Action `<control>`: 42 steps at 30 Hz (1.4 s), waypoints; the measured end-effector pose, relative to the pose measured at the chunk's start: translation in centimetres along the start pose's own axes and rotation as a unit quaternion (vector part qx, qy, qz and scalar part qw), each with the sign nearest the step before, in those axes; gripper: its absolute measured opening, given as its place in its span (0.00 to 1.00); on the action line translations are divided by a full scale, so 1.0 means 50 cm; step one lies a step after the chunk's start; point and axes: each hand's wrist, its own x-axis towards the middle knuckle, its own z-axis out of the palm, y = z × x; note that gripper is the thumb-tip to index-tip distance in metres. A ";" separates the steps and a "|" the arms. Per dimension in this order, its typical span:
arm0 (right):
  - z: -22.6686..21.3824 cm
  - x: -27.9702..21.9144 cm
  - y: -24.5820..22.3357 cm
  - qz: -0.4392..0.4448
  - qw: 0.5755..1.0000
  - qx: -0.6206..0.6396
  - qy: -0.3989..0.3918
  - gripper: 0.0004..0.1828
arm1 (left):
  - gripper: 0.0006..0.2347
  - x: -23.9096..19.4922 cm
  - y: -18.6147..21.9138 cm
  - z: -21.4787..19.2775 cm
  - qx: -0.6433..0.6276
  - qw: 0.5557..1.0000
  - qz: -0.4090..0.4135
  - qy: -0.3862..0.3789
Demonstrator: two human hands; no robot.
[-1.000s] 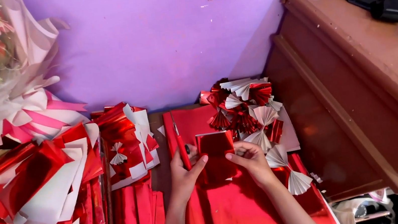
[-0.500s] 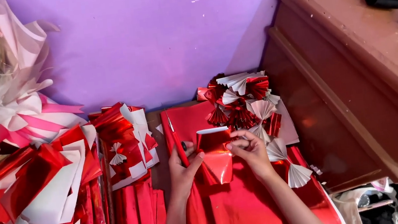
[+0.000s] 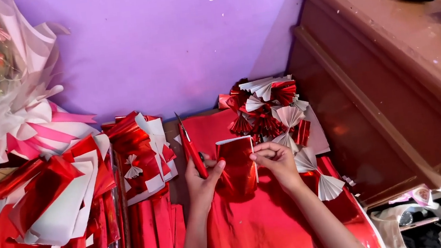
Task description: Folding and cutting red and white decorative paper to create paper fans.
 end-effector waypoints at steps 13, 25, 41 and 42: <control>0.002 -0.006 -0.002 -0.009 1.000 0.000 -0.024 0.21 | 0.20 0.005 -0.024 -0.010 -0.012 0.999 0.042 0.012; -0.023 0.013 0.043 -0.020 0.999 -0.017 -0.032 0.12 | 0.22 -0.010 -0.005 -0.003 -0.002 0.998 0.056 -0.002; -0.034 -0.008 0.012 -0.096 0.909 -0.386 -0.125 0.10 | 0.10 -0.035 0.004 -0.008 0.082 0.982 0.164 -0.045; -0.037 -0.006 0.014 -0.105 0.905 -0.391 -0.131 0.11 | 0.05 -0.041 0.006 0.001 0.126 0.960 0.241 -0.072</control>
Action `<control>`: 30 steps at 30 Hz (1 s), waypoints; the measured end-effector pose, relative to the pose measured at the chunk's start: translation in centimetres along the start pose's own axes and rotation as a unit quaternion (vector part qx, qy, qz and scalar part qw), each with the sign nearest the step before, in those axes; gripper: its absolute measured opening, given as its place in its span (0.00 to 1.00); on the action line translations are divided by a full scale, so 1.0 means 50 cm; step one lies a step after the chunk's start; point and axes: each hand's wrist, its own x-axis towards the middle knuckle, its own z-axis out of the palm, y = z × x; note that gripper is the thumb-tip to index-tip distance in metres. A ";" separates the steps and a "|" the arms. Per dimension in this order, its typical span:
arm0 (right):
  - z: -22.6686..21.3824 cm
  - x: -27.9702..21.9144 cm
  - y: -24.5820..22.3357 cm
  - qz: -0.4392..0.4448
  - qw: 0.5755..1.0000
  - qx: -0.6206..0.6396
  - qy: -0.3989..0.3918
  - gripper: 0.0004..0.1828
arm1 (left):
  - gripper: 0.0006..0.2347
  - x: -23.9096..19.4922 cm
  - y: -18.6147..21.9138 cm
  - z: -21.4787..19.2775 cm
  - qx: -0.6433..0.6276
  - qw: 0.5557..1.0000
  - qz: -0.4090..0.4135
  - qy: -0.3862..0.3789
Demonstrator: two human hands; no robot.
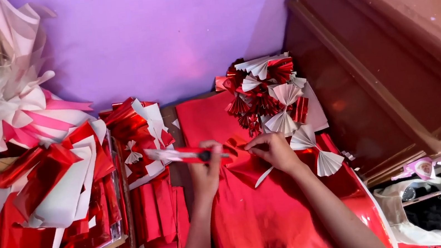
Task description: Folding and cutting red and white decorative paper to create paper fans.
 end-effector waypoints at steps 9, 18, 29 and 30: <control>-0.003 0.007 -0.012 -0.053 0.998 -0.012 -0.014 0.11 | 0.07 0.011 0.082 0.010 0.074 0.988 0.000 -0.136; 0.004 0.003 -0.008 -0.093 0.995 -0.028 -0.016 0.12 | 0.03 0.017 0.053 -0.055 0.063 0.985 -0.053 -0.155; 0.013 -0.002 0.009 -0.092 0.995 -0.034 -0.027 0.12 | 0.04 0.019 0.081 -0.050 0.072 0.993 -0.042 -0.088; 0.013 0.000 0.005 -0.091 0.995 -0.033 -0.025 0.11 | 0.03 0.017 0.075 -0.050 0.061 0.996 -0.011 -0.065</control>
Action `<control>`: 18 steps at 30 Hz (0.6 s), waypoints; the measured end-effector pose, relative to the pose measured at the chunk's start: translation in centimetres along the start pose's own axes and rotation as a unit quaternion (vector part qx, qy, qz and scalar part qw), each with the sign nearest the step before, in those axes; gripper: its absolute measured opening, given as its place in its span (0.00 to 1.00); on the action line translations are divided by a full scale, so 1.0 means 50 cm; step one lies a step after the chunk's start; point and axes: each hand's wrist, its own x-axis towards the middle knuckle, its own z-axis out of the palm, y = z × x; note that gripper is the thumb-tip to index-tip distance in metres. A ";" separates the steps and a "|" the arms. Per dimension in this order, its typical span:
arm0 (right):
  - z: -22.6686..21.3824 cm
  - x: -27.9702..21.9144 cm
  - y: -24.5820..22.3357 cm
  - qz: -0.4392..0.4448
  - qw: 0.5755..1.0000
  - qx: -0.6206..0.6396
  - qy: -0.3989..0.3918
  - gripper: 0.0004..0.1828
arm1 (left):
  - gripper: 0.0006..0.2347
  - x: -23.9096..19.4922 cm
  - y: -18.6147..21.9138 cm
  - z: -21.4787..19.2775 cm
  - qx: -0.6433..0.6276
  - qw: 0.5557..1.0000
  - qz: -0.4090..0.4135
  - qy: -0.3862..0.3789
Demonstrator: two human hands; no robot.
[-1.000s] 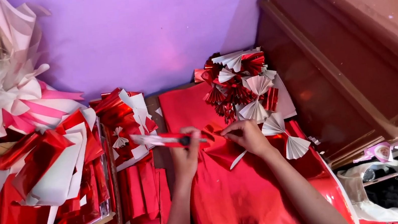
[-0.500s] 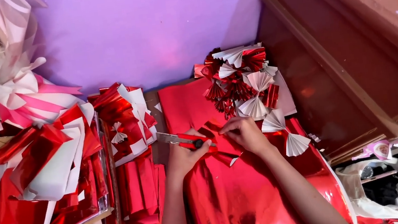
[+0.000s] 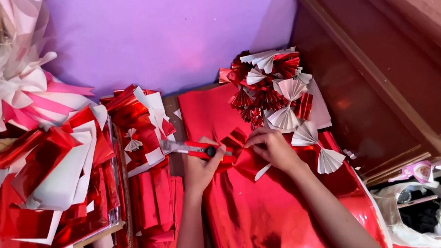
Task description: Folding and cutting red and white decorative paper to create paper fans.
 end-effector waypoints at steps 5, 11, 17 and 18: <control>-0.002 -0.001 -0.015 0.013 1.000 0.002 0.001 0.09 | 0.03 -0.005 -0.005 0.007 0.056 0.998 0.016 0.005; -0.004 -0.002 -0.014 0.027 1.000 0.009 -0.002 0.08 | 0.05 -0.007 -0.023 0.012 0.088 0.996 0.012 0.010; -0.006 0.002 -0.017 0.035 0.999 0.013 -0.005 0.08 | 0.02 -0.002 -0.003 -0.002 0.062 0.998 0.013 0.027; -0.006 0.000 -0.020 0.037 0.999 0.014 -0.006 0.07 | 0.03 -0.003 0.003 -0.004 0.048 0.998 0.022 0.034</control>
